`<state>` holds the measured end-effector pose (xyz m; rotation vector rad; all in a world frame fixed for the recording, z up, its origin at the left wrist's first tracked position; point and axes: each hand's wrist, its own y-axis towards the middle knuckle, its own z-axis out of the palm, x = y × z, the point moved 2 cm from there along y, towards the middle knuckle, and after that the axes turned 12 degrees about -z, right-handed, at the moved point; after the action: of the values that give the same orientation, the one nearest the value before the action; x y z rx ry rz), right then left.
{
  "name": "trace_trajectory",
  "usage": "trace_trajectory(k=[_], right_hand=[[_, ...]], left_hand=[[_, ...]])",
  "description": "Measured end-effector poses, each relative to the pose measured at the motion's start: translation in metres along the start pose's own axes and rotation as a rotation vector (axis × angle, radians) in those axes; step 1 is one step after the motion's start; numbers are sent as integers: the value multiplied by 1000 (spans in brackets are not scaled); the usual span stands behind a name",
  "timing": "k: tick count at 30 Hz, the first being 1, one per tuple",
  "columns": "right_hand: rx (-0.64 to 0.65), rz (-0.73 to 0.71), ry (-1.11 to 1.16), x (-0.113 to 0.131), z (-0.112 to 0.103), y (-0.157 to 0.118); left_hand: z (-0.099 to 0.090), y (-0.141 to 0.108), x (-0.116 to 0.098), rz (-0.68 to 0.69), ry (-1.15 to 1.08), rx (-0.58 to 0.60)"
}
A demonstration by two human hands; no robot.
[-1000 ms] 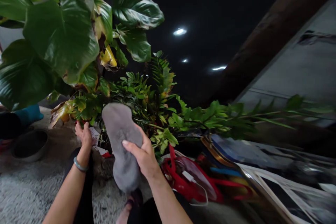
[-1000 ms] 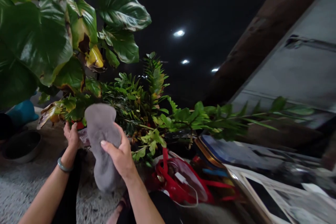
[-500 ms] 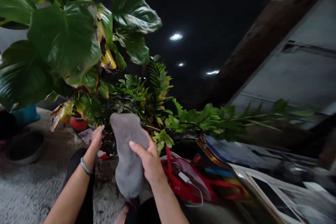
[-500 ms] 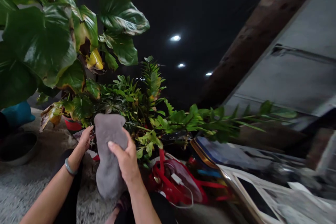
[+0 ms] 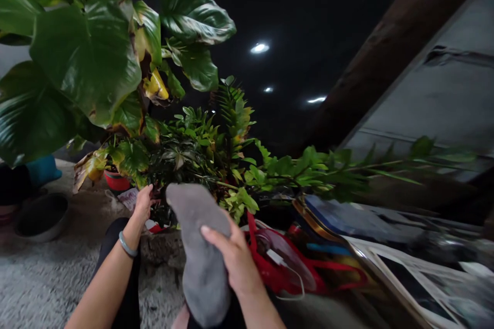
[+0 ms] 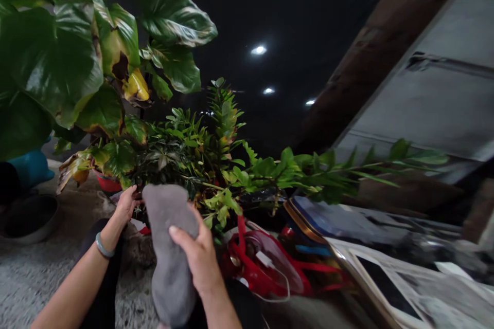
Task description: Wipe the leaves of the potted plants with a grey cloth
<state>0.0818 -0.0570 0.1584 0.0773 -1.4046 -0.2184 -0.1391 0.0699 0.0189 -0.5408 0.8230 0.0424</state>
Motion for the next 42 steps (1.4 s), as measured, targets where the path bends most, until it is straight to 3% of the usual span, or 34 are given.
trace_trajectory(k=[3, 6, 10, 12, 15, 19, 21, 23, 26, 29, 32, 36, 42], right_hand=[[-140, -166, 12, 24, -4, 34], [-196, -121, 32, 0, 0, 50], [-114, 168, 37, -60, -5, 17], [-85, 233, 38, -68, -14, -4], [-107, 202, 64, -43, -24, -13], [-259, -84, 81, 4, -22, 23], [-306, -165, 90, 6, -14, 43], [-281, -86, 109, -11, -5, 50], [-159, 159, 114, -47, 1, 30], [-60, 298, 63, -65, -13, -11], [-30, 291, 13, -56, -44, -40], [24, 207, 33, -33, -84, -52], [-115, 239, 119, -27, -107, -74]], left_hand=[[3, -3, 2, -24, 12, -33], [7, -8, 5, -27, 1, -17], [8, -12, 4, -26, 16, -37], [8, -12, 2, -31, 34, -51], [7, -11, 1, -25, 56, -38], [9, -11, 4, -45, 73, 5], [12, -13, 7, -68, 76, 50], [12, -15, 9, -68, 87, 44], [11, -18, 9, -50, 131, -61], [11, -19, 8, -80, 159, -99], [12, -19, 6, -82, 184, -117], [16, -18, 10, -99, 194, -89], [31, -27, 34, -288, 154, 111]])
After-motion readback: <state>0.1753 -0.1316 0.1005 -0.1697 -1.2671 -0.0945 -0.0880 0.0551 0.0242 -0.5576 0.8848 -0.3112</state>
